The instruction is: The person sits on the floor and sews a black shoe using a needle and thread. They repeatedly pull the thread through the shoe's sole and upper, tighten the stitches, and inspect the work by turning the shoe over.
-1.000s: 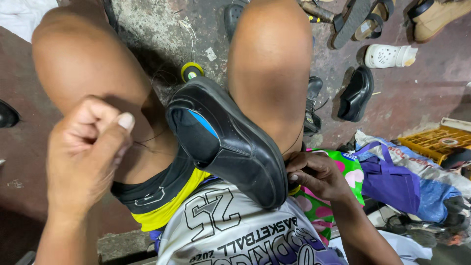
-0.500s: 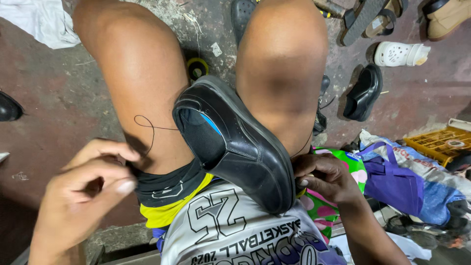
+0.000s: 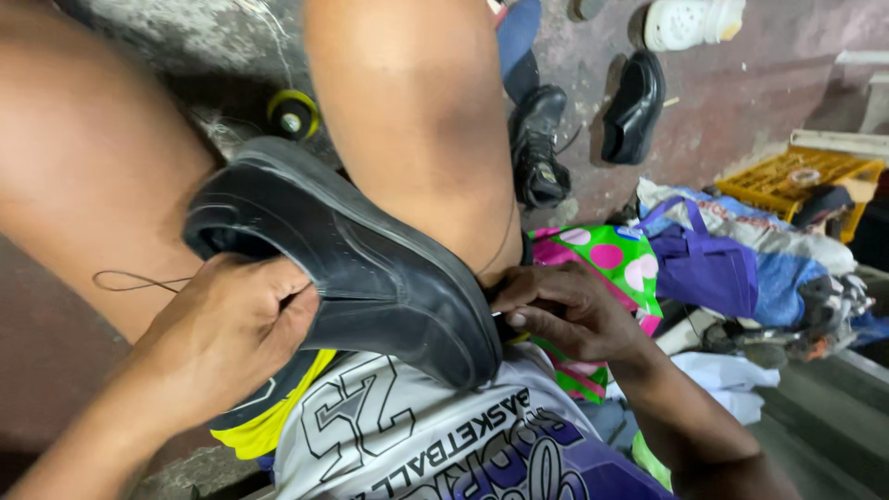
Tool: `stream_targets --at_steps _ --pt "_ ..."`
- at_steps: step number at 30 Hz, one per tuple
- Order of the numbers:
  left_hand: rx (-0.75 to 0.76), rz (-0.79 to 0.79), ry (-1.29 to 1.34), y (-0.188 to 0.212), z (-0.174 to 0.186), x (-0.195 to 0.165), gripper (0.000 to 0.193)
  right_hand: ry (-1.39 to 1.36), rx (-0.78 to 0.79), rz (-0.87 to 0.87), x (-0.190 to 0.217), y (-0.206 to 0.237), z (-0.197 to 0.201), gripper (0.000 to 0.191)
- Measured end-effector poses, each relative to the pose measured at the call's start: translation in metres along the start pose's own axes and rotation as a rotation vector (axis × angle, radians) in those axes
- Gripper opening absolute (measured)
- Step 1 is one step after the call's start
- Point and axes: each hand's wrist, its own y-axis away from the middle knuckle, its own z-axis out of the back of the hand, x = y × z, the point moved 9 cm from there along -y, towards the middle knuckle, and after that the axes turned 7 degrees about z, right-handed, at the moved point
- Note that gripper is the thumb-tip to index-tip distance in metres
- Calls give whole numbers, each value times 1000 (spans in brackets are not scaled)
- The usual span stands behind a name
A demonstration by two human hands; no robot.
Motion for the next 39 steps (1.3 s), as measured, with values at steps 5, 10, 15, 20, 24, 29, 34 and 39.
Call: stream_targets --at_steps 5,10,15,20,24,29,34,39 --pt "191 -427 548 -8 -5 -33 41 72 13 -13 7 0 0 13" --pt "98 -741 318 -4 -25 -37 47 41 70 30 14 -5 -3 10" --pt "31 -625 175 -31 -52 -23 37 223 88 5 17 -6 -5 7" --pt "-44 -681 315 -33 -61 -20 38 295 50 -97 19 -3 -8 11" --pt "-71 -707 236 -35 -71 -20 39 355 2 -99 30 -2 -12 18" --pt "-8 -704 269 -36 -77 -17 39 479 -59 -270 37 5 -17 22" --pt "26 -691 290 -40 -78 -15 39 562 -84 -201 57 1 -28 24" --pt "52 -656 313 -44 -81 -15 39 598 -105 -226 60 -2 -34 23"
